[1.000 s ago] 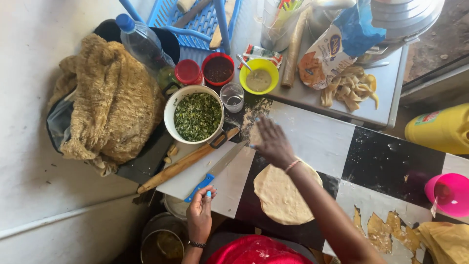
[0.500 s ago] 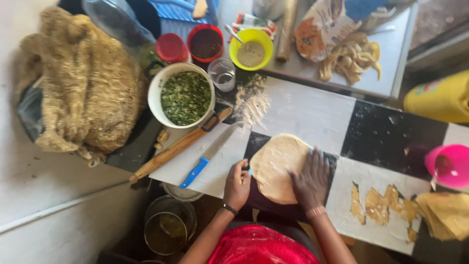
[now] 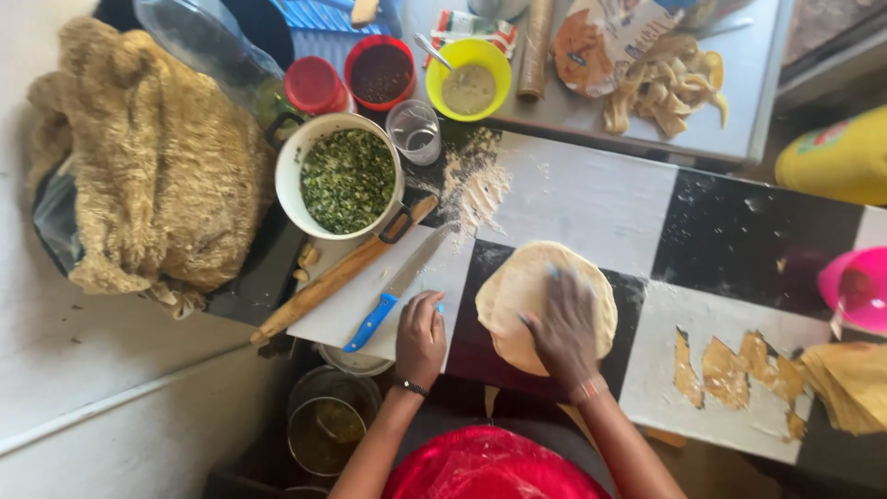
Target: Rolling out dough with a rolling pin, folding it, and cooking flatbreads on a griddle.
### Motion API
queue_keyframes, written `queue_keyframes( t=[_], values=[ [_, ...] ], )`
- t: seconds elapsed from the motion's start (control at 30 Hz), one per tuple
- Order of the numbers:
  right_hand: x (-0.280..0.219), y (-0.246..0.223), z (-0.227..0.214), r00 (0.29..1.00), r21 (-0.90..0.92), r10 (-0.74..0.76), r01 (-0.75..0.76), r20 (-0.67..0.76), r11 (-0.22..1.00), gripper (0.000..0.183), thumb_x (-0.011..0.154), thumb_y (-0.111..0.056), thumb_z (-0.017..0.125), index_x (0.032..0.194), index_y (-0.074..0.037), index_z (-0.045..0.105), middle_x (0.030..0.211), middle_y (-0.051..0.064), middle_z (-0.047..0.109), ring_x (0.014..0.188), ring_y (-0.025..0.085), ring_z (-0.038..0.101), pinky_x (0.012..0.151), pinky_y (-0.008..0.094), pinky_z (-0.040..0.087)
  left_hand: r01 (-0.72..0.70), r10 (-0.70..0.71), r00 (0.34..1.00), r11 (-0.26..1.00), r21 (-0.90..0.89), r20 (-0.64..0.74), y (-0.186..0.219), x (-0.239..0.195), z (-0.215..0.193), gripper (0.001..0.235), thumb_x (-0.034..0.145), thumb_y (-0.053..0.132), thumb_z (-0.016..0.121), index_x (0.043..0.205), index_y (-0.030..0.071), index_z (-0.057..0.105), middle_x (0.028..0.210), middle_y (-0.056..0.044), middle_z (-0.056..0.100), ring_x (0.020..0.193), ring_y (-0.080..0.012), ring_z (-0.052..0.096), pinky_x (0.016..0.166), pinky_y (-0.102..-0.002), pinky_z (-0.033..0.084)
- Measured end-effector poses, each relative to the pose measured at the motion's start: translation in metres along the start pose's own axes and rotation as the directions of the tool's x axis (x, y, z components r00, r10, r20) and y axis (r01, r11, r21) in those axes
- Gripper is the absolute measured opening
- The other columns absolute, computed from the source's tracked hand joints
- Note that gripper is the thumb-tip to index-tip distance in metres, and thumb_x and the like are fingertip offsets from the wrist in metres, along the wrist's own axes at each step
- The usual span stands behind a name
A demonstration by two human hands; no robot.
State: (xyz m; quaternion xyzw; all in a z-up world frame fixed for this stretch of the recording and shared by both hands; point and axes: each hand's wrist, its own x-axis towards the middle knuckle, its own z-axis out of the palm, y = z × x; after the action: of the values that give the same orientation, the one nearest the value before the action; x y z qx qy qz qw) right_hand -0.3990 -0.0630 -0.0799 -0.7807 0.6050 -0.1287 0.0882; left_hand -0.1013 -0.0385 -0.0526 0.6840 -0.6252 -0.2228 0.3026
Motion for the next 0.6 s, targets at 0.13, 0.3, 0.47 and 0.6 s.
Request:
queue_keyframes(
  t=[0.13, 0.3, 0.47, 0.6],
  values=[
    [0.135, -0.075, 0.018, 0.985, 0.069, -0.171, 0.173, -0.035, 0.983, 0.091, 0.115, -0.078, 0.036, 0.182, -0.017, 0.047, 0.188, 0.011, 0.045, 0.174, 0.033, 0.041, 0.142, 0.054, 0.028, -0.095, 0.090, 0.995, 0.988, 0.126, 0.045, 0.005, 0.001, -0.011, 0.045, 0.108, 0.004, 0.062, 0.151, 0.013, 0.072, 0.142, -0.010, 0.073, 0.139, -0.0323, 0.070, 0.117, -0.048, 0.058],
    [0.173, -0.088, 0.047, 0.979, 0.061, -0.187, 0.193, -0.084, 0.979, 0.092, 0.116, -0.077, 0.043, 0.180, -0.011, 0.048, 0.191, 0.013, 0.040, 0.175, 0.034, 0.040, 0.145, 0.052, 0.025, -0.093, 0.090, 0.991, 0.995, 0.028, 0.102, 0.008, -0.006, -0.013, 0.041, 0.113, 0.005, 0.060, 0.153, 0.007, 0.070, 0.144, -0.016, 0.071, 0.141, -0.0399, 0.069, 0.120, -0.052, 0.056],
    [0.037, -0.043, -0.005, 0.997, 0.101, -0.016, 0.009, 0.071, 0.995, 0.093, 0.115, -0.072, 0.044, 0.182, -0.008, 0.042, 0.189, 0.019, 0.039, 0.174, 0.037, 0.037, 0.144, 0.052, 0.021, -0.051, 0.057, 0.992, 0.997, -0.054, 0.112, 0.000, -0.007, -0.008, 0.039, 0.112, 0.004, 0.060, 0.150, 0.008, 0.071, 0.142, -0.014, 0.072, 0.141, -0.0375, 0.069, 0.124, -0.050, 0.054],
    [-0.035, 0.014, -0.026, 0.982, -0.157, 0.170, -0.156, 0.081, 0.975, 0.092, 0.121, -0.064, 0.024, 0.188, -0.002, 0.013, 0.198, 0.017, 0.009, 0.184, 0.032, 0.007, 0.148, 0.051, 0.009, -0.087, 0.106, 0.991, 0.975, -0.206, 0.086, 0.021, 0.015, 0.000, 0.037, 0.104, -0.004, 0.059, 0.138, 0.000, 0.074, 0.132, -0.018, 0.077, 0.125, -0.0367, 0.073, 0.114, -0.048, 0.057]
  ],
)
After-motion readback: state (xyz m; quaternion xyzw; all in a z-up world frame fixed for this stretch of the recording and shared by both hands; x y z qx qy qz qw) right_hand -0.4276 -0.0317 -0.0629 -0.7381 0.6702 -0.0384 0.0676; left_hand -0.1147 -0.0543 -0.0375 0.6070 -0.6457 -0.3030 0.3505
